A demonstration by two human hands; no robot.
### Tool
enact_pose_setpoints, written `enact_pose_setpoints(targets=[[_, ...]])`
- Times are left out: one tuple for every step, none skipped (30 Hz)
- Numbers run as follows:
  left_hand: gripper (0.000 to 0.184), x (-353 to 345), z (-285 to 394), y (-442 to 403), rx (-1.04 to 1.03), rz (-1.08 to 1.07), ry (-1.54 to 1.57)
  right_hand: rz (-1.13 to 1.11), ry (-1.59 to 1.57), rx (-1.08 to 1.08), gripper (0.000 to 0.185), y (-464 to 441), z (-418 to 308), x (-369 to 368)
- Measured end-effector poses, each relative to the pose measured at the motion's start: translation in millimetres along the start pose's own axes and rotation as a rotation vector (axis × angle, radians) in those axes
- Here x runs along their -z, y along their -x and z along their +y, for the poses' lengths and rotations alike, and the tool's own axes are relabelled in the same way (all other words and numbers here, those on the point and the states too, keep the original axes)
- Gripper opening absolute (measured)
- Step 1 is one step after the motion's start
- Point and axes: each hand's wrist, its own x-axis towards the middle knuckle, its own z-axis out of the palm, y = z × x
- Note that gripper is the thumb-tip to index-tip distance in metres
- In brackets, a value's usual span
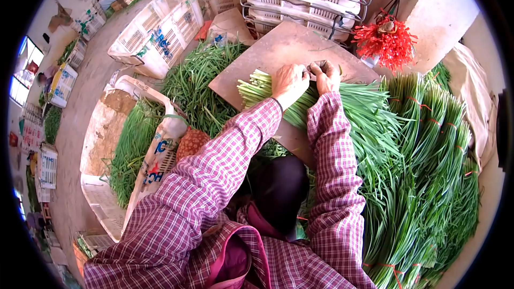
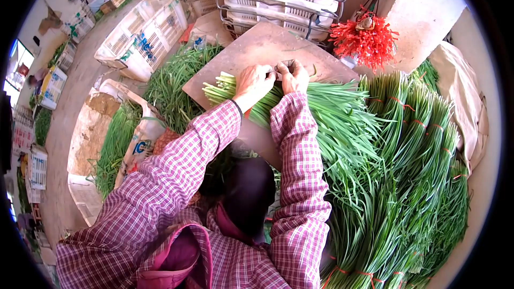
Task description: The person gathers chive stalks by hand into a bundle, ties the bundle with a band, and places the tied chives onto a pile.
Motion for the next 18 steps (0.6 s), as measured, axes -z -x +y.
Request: enact_pose_setpoints(targets=[[0.024,1,0,2,-0.016,0.008,0.003,0.005,-0.027,-0.052,0.008,0,-3,-1],[0.023,1,1,3,-0.035,0.017,0.006,0.011,-0.054,-0.102,0.008,0,-6,-1],[0.022,0,1,3,-0.053,0.038,0.000,0.015,0.027,-0.082,0.011,-2,-3,1],[0.022,-1,0,3,-0.056,0.040,0.001,0.016,0.027,-0.078,0.011,-5,0,2],[0.022,-1,0,2,-0.043,0.043,-0.007,-0.028,0.120,-0.045,0.015,-7,2,3],[0.022,-1,0,1,-0.030,0.046,-0.016,-0.071,0.213,-0.013,0.020,-7,-4,4],[0.021,-1,-1,1,-0.042,0.036,-0.012,-0.092,0.434,0.039,0.033,-7,-11,9],[0.021,-2,-2,2,-0.044,0.038,-0.012,-0.092,0.433,0.041,0.033,-6,-18,12],[0.021,-3,-3,2,-0.058,0.055,-0.018,-0.079,0.653,0.015,0.037,-3,-30,13],[0.020,-3,-3,3,-0.072,0.068,-0.023,-0.065,0.872,-0.015,0.041,1,-44,15],[0.020,-3,-2,3,-0.060,0.072,-0.039,-0.137,0.970,-0.123,0.041,6,-57,15],[0.020,-3,-2,4,-0.061,0.069,-0.038,-0.135,0.972,-0.125,0.041,8,-53,14],[0.020,-3,-2,4,-0.077,0.086,-0.040,-0.150,0.975,-0.110,0.038,10,-49,13],[0.020,-3,-1,3,-0.093,0.104,-0.043,-0.165,0.978,-0.093,0.036,10,-45,13],[0.020,-3,0,3,-0.094,0.106,-0.042,-0.155,0.964,-0.102,0.034,11,-49,10],[0.019,-2,0,3,-0.115,0.115,-0.025,-0.157,0.964,-0.100,0.034,9,-52,8],[0.017,-1,-1,6,-0.131,0.120,-0.011,-0.172,0.958,-0.097,0.033,7,-54,4],[0.017,0,-2,8,-0.126,0.117,-0.013,-0.187,0.952,-0.097,0.032,8,-55,3]])
